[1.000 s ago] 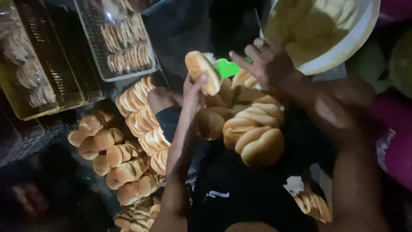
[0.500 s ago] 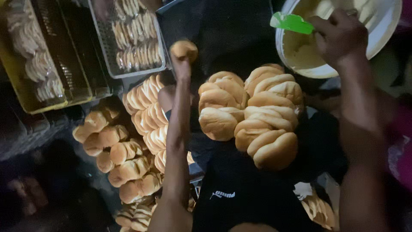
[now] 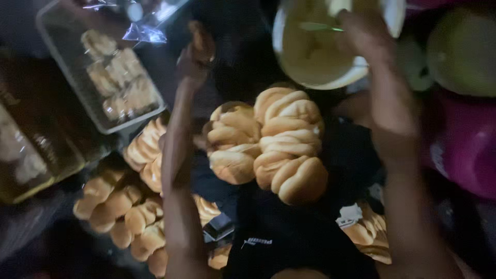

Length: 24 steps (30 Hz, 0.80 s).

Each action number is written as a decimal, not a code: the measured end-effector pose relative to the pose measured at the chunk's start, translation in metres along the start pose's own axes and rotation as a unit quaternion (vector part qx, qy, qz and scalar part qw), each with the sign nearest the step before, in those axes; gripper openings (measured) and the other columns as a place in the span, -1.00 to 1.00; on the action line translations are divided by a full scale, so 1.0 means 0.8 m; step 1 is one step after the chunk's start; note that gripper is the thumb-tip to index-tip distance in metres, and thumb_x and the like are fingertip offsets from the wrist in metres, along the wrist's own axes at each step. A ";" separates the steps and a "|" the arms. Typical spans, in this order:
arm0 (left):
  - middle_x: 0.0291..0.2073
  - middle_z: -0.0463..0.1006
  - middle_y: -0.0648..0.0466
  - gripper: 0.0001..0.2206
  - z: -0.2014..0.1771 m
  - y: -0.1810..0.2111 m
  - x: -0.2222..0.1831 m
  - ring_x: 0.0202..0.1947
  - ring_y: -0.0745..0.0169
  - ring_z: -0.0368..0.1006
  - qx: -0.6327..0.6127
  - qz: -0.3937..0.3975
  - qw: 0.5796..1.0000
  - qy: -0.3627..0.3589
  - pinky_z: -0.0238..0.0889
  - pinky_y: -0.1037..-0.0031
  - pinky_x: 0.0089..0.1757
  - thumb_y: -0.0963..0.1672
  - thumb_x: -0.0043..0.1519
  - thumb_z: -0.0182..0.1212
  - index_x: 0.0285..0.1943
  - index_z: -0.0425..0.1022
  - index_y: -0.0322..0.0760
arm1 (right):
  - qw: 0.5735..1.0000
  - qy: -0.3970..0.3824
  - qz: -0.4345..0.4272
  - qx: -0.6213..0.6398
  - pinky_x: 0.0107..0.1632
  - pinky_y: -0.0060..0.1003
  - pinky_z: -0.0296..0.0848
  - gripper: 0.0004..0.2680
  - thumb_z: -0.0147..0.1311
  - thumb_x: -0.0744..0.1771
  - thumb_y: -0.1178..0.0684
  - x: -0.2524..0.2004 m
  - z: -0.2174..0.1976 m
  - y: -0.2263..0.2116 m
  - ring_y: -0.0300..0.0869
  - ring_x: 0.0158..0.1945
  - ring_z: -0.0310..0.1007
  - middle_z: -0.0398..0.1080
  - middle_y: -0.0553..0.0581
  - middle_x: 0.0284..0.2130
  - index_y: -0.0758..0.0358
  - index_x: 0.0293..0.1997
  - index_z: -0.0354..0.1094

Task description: The person applies a spread to bread buns using a spatula and places the prepared buns on a tray.

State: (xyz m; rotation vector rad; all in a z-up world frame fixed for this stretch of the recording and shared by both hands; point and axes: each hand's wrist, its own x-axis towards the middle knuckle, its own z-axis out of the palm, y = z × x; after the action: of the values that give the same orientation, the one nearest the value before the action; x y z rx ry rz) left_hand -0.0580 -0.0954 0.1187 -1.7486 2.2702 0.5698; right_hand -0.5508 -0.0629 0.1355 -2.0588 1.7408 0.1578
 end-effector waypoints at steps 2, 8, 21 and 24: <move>0.09 0.51 -0.32 -0.70 -0.012 0.027 -0.089 0.11 -0.47 0.41 -0.136 0.119 0.973 0.143 0.34 -0.03 0.07 -0.16 0.32 0.23 0.21 0.48 -0.40 | 0.998 -0.013 0.061 0.000 0.02 0.07 0.50 -0.78 0.20 0.36 0.04 0.029 0.022 0.007 0.18 -0.05 0.55 0.52 0.40 -0.10 0.34 0.05 0.50; 0.12 0.51 -0.22 -0.61 0.016 0.124 -0.375 0.11 -0.26 0.45 -0.292 -0.032 0.920 0.260 0.32 0.10 0.14 -0.18 0.32 0.30 0.33 0.44 -0.39 | 0.991 -0.067 0.112 0.024 0.01 0.07 0.50 -0.77 0.19 0.35 0.05 0.056 0.102 0.010 0.17 -0.04 0.56 0.53 0.38 -0.08 0.32 0.06 0.52; 0.47 0.15 -0.29 -0.50 0.076 0.168 -0.394 0.49 -0.37 0.00 0.037 0.125 0.954 0.271 -0.22 -0.25 0.34 -0.06 0.37 0.05 0.51 0.23 -0.22 | 0.968 -0.228 0.103 -0.018 0.01 0.06 0.50 -0.74 0.18 0.31 0.06 0.067 0.123 0.041 0.16 -0.02 0.58 0.56 0.35 -0.04 0.27 0.08 0.55; 0.43 0.29 -0.20 -0.48 0.047 0.143 -0.366 0.47 -0.21 0.13 0.088 0.160 0.948 0.261 -0.08 -0.17 0.35 -0.06 0.30 0.13 0.50 0.28 -0.15 | 0.961 -0.260 0.094 -0.007 0.00 0.06 0.50 -0.73 0.18 0.30 0.07 0.056 0.085 0.052 0.16 -0.01 0.59 0.57 0.34 -0.03 0.26 0.09 0.55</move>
State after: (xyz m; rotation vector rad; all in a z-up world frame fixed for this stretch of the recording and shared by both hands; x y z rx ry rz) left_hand -0.0913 0.2022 0.2214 -1.5904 2.8843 -0.0741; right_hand -0.5685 -0.0813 0.0478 -1.6554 1.5883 0.7030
